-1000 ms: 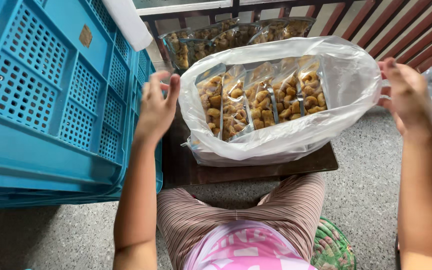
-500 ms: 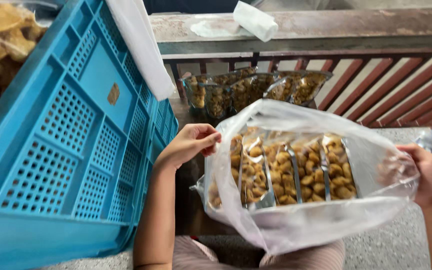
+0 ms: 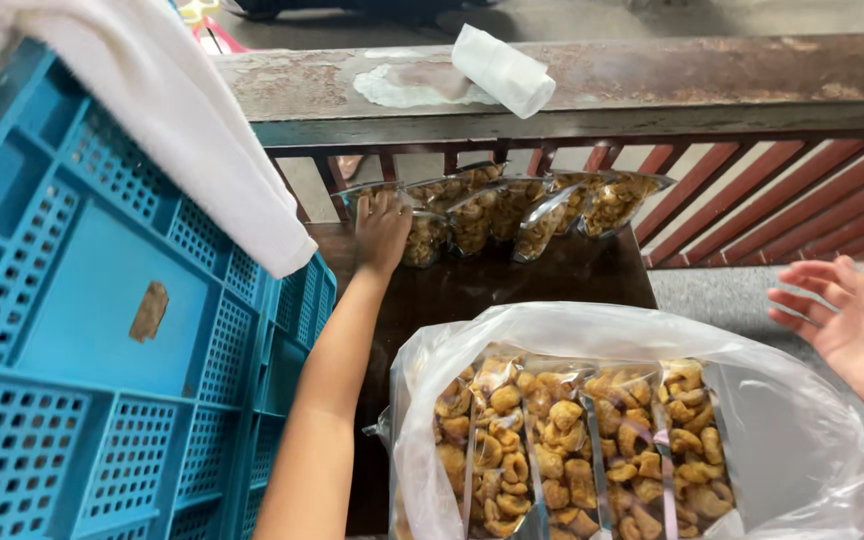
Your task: The person packs small transparent bags of snacks into a larger white plastic bag. They arrange the small bags neatly inside the larger bag and then tie the top of the bag closed.
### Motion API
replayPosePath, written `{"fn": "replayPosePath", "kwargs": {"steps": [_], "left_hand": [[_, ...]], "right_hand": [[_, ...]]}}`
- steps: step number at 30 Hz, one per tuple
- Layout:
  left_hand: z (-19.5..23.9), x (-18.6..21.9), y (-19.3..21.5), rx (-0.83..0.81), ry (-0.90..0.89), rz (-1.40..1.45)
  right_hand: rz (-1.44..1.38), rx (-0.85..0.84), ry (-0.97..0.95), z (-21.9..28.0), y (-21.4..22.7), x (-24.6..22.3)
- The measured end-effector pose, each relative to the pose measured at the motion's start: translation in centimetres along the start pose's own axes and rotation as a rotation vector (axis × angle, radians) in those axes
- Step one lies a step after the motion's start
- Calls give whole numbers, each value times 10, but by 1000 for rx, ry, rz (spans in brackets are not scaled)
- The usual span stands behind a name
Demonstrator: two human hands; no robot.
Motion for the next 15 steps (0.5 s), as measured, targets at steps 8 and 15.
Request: {"fn": "replayPosePath", "kwargs": {"steps": [8,15], "left_hand": [[-58,5,189,154,288,400],[-73,42,340,483,612,988]], "right_hand": [[153,-311,64,19,-82,-86],[486,-749,64,50,-158,-86]]}}
Point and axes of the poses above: each hand's wrist, its own z-axis away from the middle knuckle, its own y-axis out of the back of the hand, x = y × z, the point moved 1 cm from there along -z, towards the middle knuckle, and after that the axes turned 4 degrees about z, right-handed, at the moved point
